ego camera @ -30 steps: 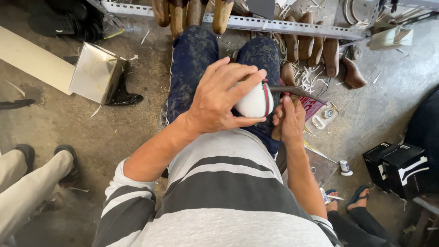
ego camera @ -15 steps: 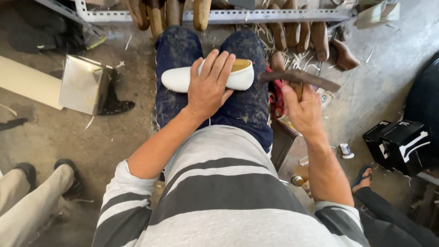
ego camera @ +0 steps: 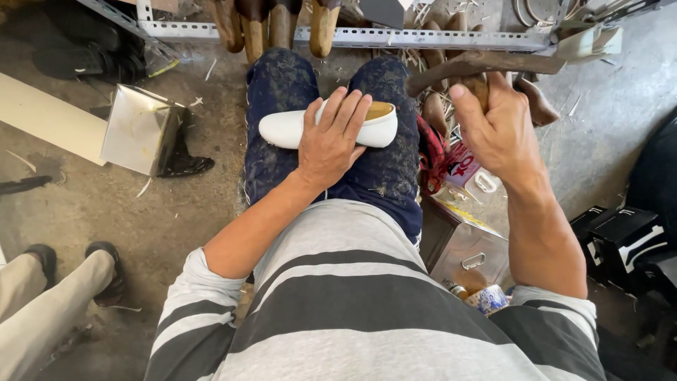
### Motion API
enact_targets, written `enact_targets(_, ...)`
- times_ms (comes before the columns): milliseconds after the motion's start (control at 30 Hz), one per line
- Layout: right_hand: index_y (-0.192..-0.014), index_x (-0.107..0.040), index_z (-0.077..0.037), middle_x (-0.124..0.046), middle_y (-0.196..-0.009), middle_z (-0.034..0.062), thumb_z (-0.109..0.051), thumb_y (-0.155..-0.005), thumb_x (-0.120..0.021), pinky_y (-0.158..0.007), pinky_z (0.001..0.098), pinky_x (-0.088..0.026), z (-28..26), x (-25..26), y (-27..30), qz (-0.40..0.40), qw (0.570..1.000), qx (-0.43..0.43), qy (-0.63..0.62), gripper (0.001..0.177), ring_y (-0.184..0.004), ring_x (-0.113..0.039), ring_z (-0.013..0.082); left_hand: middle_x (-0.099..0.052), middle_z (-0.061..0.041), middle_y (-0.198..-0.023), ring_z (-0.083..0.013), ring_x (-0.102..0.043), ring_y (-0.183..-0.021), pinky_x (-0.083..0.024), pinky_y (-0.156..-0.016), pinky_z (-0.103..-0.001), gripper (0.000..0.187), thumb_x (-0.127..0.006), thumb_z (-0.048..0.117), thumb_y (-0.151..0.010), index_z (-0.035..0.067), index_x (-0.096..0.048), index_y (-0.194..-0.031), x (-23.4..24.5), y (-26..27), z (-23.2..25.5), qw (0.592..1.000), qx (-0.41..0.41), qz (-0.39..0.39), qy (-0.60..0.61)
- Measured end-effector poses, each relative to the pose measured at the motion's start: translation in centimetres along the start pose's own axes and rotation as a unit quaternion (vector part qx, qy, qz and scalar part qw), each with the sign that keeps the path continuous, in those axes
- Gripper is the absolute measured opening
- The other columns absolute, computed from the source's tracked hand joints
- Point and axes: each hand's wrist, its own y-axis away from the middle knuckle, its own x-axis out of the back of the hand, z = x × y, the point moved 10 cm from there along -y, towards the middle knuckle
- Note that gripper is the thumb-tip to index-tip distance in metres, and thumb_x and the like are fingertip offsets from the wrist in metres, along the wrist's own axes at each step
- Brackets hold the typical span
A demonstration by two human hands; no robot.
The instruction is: The person sits on the floor and uses a hammer to tap the sole and heel of a white shoe placed on their lap. They then reach for another shoe from a nearby shelf and continue hammering it.
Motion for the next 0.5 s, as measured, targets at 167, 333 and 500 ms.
enact_targets(167, -0.080, -0.053, -0.002, -0.053, -0.053, 0.0179, -0.030, -0.109, -0.056, -0.066, 0.0446, -0.045, -0.1, -2.0, -0.7, -0.112, 0.990, -0.077, -0.030, 0.041, -0.058, -0.056, 0.0359, -0.049, -0.014, -0.152, -0.0334, -0.042, -0.143, -0.028, -0.115, -0.057, 0.109, -0.100, 0.034, -0.067, 0.010, -0.043, -0.157, -0.5, 0.0, 0.1, 1.000, -0.008, -0.007, -0.009)
enact_targets(333, -0.070, -0.055, -0.018, -0.054, -0.046, 0.0023, -0.039, -0.111, -0.055, -0.060, 0.0322, -0.046, 3.9, -1.2, 1.5, -0.042, 0.990, -0.119, -0.068, 0.046, -0.050, -0.056, 0.0186, -0.040, -0.014, -0.162, -0.0340, -0.037, -0.148, -0.027, -0.117, -0.056, 0.115, -0.096, 0.050, -0.071, 0.013, -0.037, -0.162, 2.7, 0.1, 0.0, 0.998, 0.014, -0.018, 0.066)
enact_targets(500, -0.067, -0.053, -0.015, -0.053, -0.047, 0.0034, -0.034, -0.111, -0.051, -0.056, 0.0313, -0.042, 7.0, -3.1, 4.6, 0.003, 0.987, -0.118, -0.109, 0.048, -0.049, -0.052, 0.0181, -0.064, -0.005, -0.139, -0.0291, -0.059, -0.131, -0.040, -0.112, -0.050, 0.044, -0.077, 0.035, -0.094, 0.016, -0.069, -0.133, 2.7, 3.6, -0.5, 0.971, -0.011, 0.082, 0.222)
